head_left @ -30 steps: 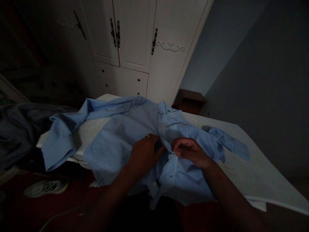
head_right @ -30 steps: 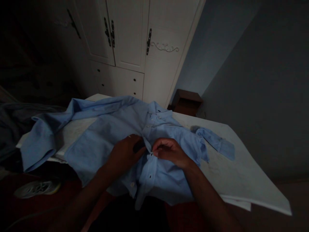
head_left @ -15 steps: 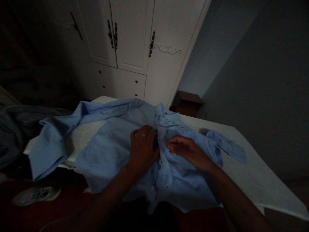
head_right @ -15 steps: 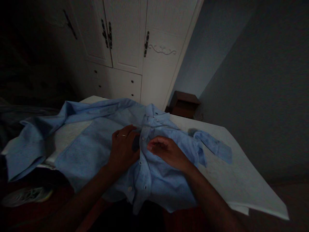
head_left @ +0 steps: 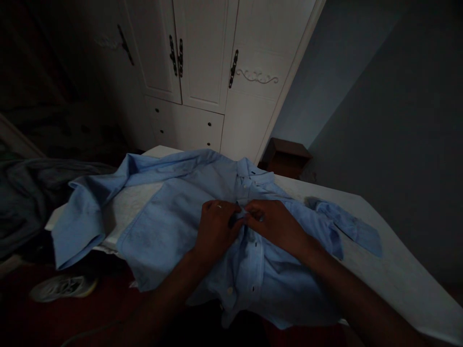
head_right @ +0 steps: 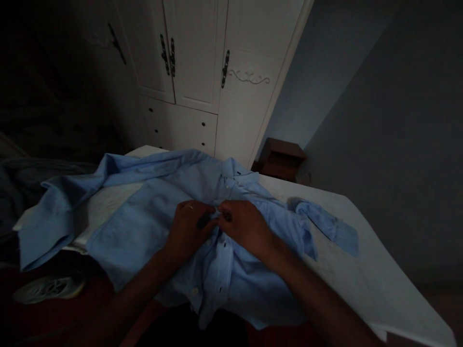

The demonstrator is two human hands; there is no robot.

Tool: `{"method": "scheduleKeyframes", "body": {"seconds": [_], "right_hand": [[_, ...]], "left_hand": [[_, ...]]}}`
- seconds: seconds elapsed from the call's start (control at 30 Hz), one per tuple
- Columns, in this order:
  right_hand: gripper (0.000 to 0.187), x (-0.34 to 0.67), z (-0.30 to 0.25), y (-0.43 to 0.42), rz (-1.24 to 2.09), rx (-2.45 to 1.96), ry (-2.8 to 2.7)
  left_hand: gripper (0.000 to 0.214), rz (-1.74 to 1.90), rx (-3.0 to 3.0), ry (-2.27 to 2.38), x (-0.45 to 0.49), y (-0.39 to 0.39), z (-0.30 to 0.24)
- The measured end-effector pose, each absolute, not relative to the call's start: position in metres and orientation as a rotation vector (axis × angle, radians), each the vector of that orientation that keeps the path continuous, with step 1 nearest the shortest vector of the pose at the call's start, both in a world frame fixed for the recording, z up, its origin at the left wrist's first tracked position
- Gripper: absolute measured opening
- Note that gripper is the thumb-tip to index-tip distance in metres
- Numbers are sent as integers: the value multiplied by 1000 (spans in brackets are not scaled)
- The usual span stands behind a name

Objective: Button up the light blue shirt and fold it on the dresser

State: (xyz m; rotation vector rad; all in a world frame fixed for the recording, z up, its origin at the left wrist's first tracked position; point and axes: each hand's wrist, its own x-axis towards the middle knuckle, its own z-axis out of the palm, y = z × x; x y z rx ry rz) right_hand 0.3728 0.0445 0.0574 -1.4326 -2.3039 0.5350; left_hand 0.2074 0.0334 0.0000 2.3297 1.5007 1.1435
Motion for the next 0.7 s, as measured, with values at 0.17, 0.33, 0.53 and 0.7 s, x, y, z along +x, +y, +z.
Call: {"method": "scheduleKeyframes", "body": {"seconds": [0.17,0.33,0.53,0.7], "right_hand": [[14,383,44,58,747,-1300,-2223],[13,389,22,71,1137,-1209,-2025],[15,393,1,79,1490,-1054,-1700],[15,391,1,76,1571,-1079,-1609]], "left_hand": [[15,1148,2323,1488,208,33,-1],[12,1100,2286,1493,208,33,-1],[17,1026,2335,1483,210,32,1],[18,1045,2362,1447,208,31,-1]]}}
